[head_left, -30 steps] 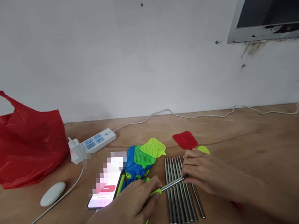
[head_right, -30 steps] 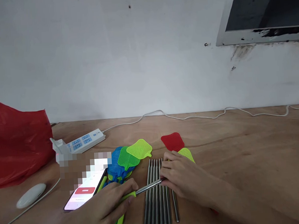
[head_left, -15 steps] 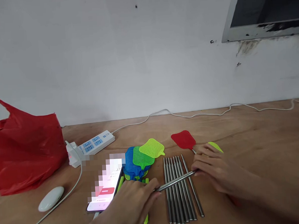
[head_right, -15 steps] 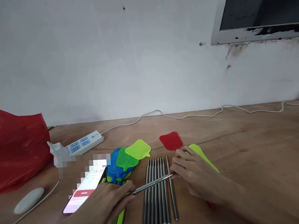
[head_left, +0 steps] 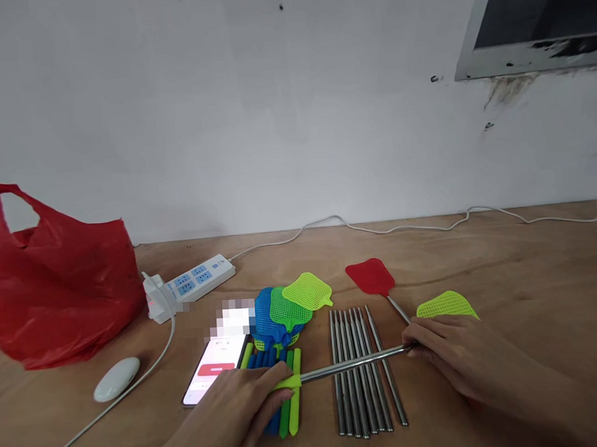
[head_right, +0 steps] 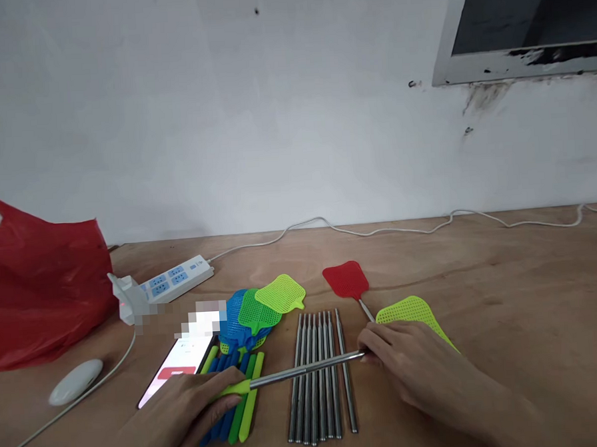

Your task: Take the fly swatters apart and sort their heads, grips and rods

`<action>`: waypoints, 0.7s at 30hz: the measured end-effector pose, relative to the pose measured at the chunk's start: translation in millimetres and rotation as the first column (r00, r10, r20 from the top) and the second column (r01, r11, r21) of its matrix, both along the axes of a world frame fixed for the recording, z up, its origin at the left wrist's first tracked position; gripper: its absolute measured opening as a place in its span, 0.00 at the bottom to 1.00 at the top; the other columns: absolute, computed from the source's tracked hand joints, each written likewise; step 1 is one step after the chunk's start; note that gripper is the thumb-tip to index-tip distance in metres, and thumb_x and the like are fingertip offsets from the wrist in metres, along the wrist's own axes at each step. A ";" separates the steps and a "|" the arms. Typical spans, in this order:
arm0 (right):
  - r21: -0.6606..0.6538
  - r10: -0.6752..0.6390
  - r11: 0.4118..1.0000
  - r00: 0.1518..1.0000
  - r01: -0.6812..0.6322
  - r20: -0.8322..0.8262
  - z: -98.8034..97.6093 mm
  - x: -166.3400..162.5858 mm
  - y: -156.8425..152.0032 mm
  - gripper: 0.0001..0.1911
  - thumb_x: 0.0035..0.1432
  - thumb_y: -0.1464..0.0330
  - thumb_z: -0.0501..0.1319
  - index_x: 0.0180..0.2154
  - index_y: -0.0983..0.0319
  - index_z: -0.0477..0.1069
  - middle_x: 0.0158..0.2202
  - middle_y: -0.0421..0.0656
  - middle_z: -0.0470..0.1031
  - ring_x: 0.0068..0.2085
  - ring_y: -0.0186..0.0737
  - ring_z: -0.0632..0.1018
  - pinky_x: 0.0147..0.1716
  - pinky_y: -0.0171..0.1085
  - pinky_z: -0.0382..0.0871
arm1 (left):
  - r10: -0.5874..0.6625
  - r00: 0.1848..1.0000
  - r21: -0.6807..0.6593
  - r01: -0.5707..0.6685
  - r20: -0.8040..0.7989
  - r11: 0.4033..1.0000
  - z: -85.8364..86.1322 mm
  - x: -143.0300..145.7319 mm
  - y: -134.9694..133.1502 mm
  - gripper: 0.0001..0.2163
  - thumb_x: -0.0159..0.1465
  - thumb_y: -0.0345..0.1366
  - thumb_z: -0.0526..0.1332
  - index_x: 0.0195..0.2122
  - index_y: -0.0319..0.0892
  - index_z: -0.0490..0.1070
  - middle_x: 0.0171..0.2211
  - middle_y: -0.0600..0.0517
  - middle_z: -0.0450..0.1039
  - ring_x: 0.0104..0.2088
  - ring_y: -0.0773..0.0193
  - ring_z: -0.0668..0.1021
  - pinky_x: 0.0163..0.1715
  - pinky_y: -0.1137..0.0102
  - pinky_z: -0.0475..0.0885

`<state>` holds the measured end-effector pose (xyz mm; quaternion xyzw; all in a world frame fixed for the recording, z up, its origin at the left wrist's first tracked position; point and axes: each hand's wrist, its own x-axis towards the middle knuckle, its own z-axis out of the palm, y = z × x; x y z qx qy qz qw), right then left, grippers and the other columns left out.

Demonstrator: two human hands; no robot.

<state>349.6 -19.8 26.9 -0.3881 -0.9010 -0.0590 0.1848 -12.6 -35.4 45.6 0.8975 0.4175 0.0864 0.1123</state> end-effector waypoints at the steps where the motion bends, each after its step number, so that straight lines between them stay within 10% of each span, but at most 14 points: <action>1: 0.008 -0.001 1.000 1.000 0.001 -0.007 1.5 -1.9 -2.5 0.15 0.65 0.79 0.50 0.36 0.59 0.71 0.33 0.42 0.77 0.30 0.39 0.77 0.32 0.38 0.69 | 0.012 1.000 0.017 -0.013 0.027 1.000 0.1 -0.4 -3.1 0.20 0.76 0.46 0.41 0.38 0.48 0.70 0.29 0.54 0.77 0.26 0.61 0.78 0.24 0.71 0.64; 12: 0.120 0.137 0.983 0.991 -0.137 0.009 18.3 -60.0 -28.5 0.23 0.74 0.71 0.38 0.33 0.60 0.67 0.27 0.39 0.74 0.24 0.38 0.73 0.22 0.39 0.60 | -0.013 0.997 0.004 0.013 0.081 1.000 -15.0 17.6 -20.2 0.17 0.76 0.43 0.42 0.45 0.48 0.69 0.38 0.50 0.80 0.32 0.55 0.81 0.26 0.70 0.66; 21: -0.093 0.001 0.996 1.000 -0.001 0.003 -2.9 -61.7 -20.3 0.10 0.64 0.79 0.53 0.35 0.60 0.68 0.30 0.39 0.76 0.26 0.40 0.75 0.24 0.37 0.59 | 0.049 0.997 -0.108 -0.042 0.064 0.993 -16.5 27.7 -10.2 0.13 0.74 0.37 0.48 0.42 0.45 0.72 0.34 0.50 0.78 0.33 0.55 0.81 0.29 0.71 0.66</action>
